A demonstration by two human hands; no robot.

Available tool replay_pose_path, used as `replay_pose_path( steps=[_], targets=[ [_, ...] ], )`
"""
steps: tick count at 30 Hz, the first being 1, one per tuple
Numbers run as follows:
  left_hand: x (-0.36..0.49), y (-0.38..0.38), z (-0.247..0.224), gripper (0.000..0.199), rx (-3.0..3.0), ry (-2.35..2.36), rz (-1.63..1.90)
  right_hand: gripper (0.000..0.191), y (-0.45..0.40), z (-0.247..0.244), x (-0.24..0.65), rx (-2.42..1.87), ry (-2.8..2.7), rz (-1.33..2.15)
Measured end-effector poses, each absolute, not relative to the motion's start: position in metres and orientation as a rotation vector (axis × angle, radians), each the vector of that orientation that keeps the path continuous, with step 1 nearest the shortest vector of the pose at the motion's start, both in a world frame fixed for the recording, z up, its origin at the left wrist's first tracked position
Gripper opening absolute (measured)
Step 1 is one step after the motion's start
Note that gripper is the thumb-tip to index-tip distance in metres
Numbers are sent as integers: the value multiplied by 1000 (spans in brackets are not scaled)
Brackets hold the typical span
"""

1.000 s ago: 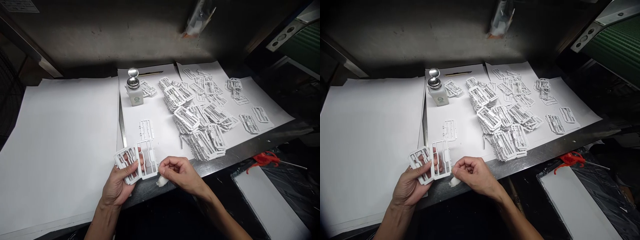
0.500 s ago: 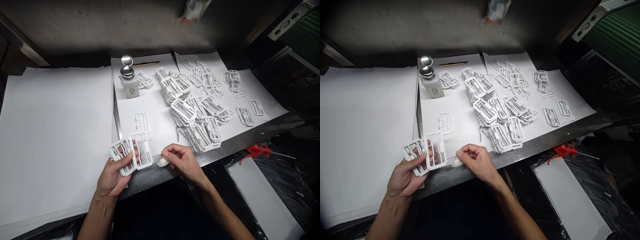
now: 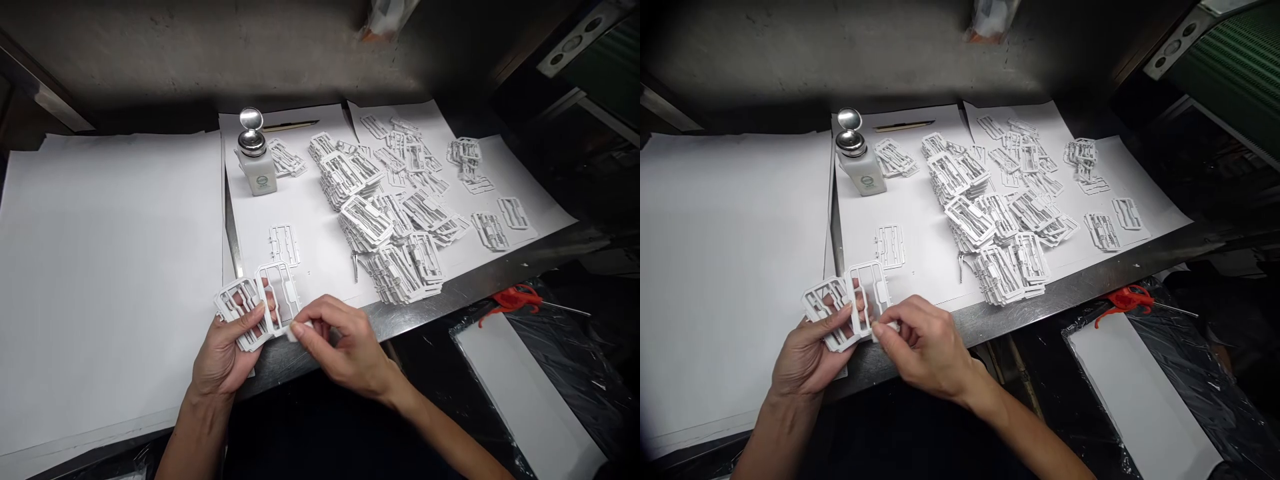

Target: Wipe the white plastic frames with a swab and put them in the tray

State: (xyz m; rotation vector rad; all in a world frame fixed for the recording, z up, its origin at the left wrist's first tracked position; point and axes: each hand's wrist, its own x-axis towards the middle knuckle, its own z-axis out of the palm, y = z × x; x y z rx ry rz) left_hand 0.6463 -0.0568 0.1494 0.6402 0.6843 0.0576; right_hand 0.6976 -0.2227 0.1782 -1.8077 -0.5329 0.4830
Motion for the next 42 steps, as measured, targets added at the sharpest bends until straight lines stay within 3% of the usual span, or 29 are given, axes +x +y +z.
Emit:
replay_pose_path(
  steps=[3, 9, 15, 21, 24, 30, 35, 42],
  targets=[
    [646, -55, 146, 39, 657, 678, 48, 15, -229, 175, 704, -1817, -326, 469],
    [650, -57, 151, 36, 714, 672, 58, 18, -230, 173, 705, -1532, -219, 959],
    [655, -63, 157, 30, 837, 658, 120, 20, -222, 185, 701, -1758, -371, 790],
    [658, -73, 154, 29, 995, 672, 177, 17, -214, 191, 697, -2214, -886, 282],
    [656, -73, 154, 32, 1032, 646, 172, 20, -209, 194, 694, -2313, -1119, 241],
    [651, -65, 153, 27, 711, 638, 2, 10, -218, 205, 709, -1976, -954, 457],
    [650, -67, 148, 26, 571, 596, 0, 13, -212, 199, 734, -1835, -576, 297],
    [649, -69, 151, 27, 575, 611, -23, 10, -193, 187, 749, -1822, -641, 222]
  ],
)
